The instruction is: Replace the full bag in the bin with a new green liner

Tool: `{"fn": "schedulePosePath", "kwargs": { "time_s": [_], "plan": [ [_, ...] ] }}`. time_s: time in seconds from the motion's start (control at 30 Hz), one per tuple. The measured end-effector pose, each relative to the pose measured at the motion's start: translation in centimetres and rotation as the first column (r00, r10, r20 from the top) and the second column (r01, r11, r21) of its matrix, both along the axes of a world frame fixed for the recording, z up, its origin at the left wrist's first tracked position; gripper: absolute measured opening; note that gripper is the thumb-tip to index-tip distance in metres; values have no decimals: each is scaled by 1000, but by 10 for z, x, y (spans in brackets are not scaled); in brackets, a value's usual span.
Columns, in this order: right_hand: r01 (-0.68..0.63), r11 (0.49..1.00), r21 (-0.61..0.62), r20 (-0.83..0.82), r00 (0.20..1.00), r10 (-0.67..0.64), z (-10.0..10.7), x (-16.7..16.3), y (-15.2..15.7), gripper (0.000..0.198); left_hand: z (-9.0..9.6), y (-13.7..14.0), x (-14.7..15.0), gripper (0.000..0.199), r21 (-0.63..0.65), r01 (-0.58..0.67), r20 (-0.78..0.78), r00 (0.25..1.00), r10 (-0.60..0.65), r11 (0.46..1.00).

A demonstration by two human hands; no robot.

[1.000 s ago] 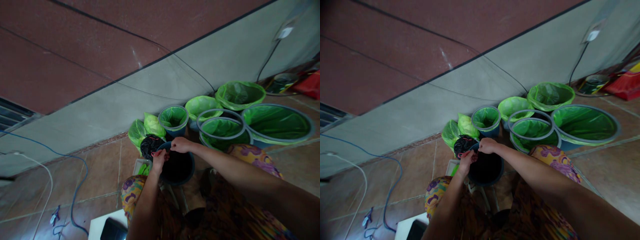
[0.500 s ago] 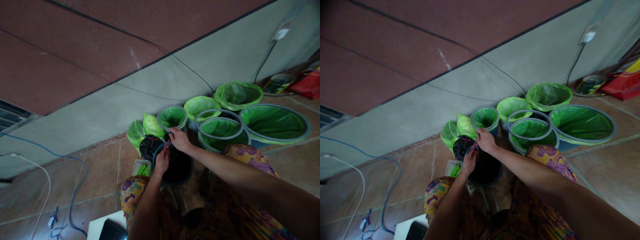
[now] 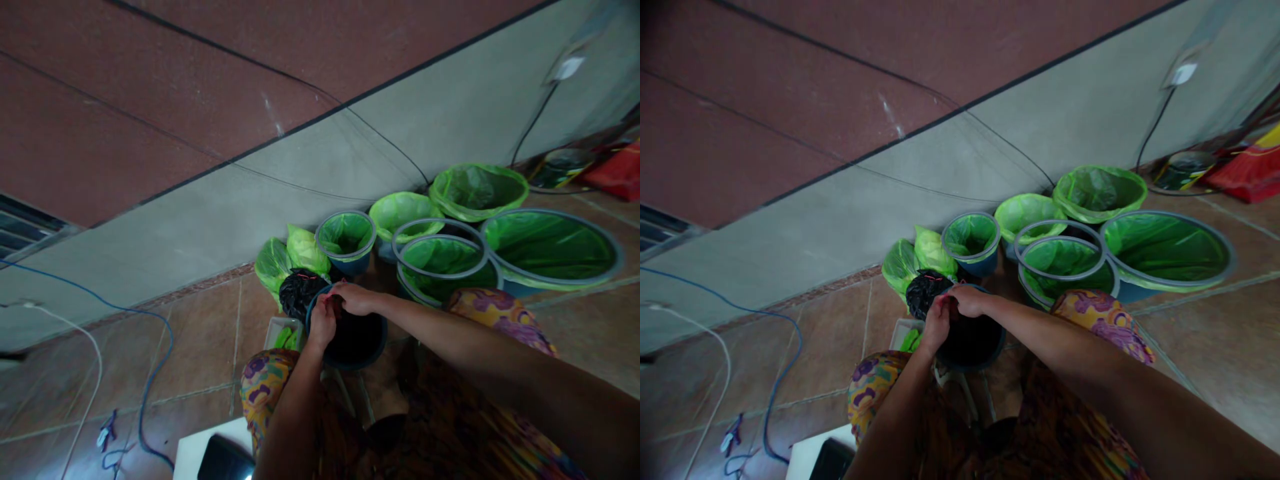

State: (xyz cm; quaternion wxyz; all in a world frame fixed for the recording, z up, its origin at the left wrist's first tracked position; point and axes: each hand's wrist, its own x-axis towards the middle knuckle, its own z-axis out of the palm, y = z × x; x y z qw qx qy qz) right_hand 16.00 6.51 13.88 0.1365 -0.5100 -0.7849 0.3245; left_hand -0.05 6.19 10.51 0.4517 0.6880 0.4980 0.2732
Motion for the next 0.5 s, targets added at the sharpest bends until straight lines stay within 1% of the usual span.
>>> {"fn": "schedulePosePath", "kwargs": {
  "time_s": [0.07,0.1,0.17,0.2,0.27,0.33,0.37,0.43,0.5],
  "plan": [
    [8,998,-60,16,1000,-7,-1,2,1,38,0,0,-1,19,-4,-12,18,1000,12,1000],
    [11,996,-84,33,999,-8,0,3,1,36,-1,0,-1,17,-13,-26,28,999,26,1000],
    [16,994,-106,80,997,-7,2,4,1,29,-2,1,0,12,-62,-53,53,997,56,997],
    [21,995,-100,103,995,-11,4,4,1,26,-3,2,0,10,-107,-63,68,995,71,992],
    [37,997,-68,143,989,-27,10,5,1,25,-6,3,2,7,-252,-89,100,988,117,964],
    [72,997,-34,188,980,-65,16,6,0,28,-8,5,4,5,-399,-111,118,978,171,910],
    [93,995,-21,209,974,-86,19,6,0,29,-9,5,5,5,-453,-118,123,974,193,884],
    [127,992,-19,243,963,-118,25,7,0,30,-9,6,5,7,-502,-126,128,968,218,856],
    [113,991,-72,262,961,-91,29,7,0,30,-7,6,4,12,-507,-127,140,964,227,853]
  ]
}}
